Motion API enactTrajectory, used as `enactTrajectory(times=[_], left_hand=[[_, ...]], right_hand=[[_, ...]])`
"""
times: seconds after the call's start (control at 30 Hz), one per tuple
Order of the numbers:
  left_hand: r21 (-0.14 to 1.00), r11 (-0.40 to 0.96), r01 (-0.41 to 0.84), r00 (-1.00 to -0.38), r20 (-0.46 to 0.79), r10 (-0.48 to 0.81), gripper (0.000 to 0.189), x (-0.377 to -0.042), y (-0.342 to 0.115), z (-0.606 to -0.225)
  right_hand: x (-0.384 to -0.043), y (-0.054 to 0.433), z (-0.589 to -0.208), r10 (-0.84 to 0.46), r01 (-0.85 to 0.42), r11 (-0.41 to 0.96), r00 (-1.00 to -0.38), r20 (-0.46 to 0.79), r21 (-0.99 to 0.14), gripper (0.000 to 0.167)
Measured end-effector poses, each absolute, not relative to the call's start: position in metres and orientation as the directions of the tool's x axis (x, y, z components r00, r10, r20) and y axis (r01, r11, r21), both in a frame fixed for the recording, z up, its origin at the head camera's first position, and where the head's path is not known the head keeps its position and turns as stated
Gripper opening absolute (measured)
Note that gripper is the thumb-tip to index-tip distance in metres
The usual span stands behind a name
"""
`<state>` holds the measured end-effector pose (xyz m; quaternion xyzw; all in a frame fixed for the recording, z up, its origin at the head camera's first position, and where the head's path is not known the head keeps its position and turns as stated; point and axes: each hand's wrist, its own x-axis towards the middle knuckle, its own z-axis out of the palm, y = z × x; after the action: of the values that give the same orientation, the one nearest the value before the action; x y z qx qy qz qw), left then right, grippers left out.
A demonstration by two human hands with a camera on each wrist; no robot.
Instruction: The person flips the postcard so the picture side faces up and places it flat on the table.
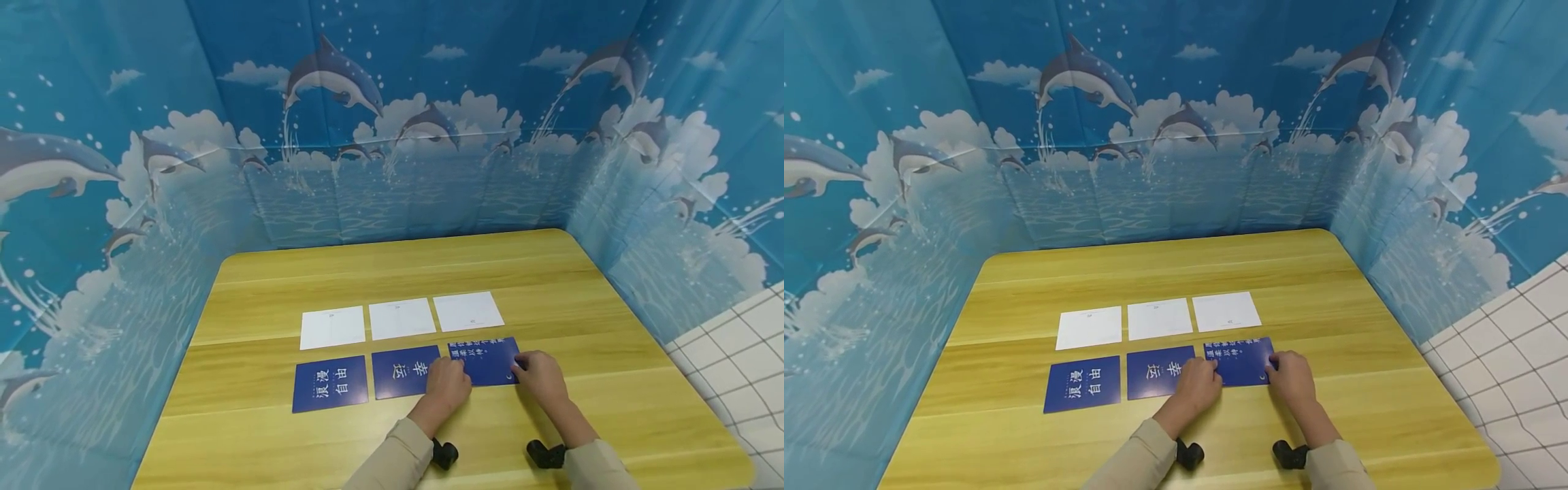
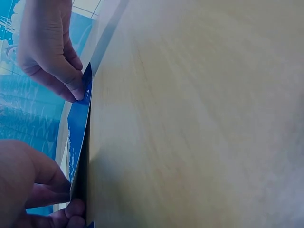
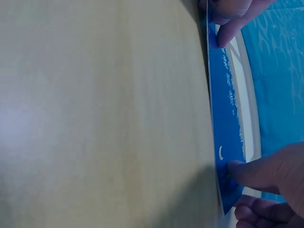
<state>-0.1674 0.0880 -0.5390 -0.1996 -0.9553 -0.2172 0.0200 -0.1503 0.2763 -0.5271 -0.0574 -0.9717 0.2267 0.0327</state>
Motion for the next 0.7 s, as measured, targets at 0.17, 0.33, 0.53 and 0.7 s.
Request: enactTrajectory(times=[0.17, 0.33, 0.53, 0.7], left_hand=[[0.391, 0.832, 0.394, -0.918, 0.116, 0.38, 0.014, -0.168, 0.0878, -0.5385], [0.366, 0.838, 0.404, -0.913, 0.103, 0.395, 0.027, -0.1689, 0.0877, -0.5353], [0.319, 0.862, 0.395, -0.917, 0.075, 0.393, 0.031, -0.1692, 0.0885, -0.5331], [0.31, 0.871, 0.381, -0.922, 0.053, 0.384, 0.035, -0.1695, 0.0888, -0.5325]], right_hand=[[-0.1525, 0.2738, -0.5254, 0.116, 0.096, 0.908, -0.993, 0.024, -0.409, 0.026], [-0.1541, 0.272, -0.523, 0.123, 0.115, 0.914, -0.992, -0.003, -0.388, 0.023], [-0.155, 0.2736, -0.5204, 0.12, 0.124, 0.904, -0.992, -0.037, -0.409, 0.022], [-0.1546, 0.2751, -0.5188, 0.113, 0.126, 0.885, -0.992, -0.055, -0.447, 0.021]])
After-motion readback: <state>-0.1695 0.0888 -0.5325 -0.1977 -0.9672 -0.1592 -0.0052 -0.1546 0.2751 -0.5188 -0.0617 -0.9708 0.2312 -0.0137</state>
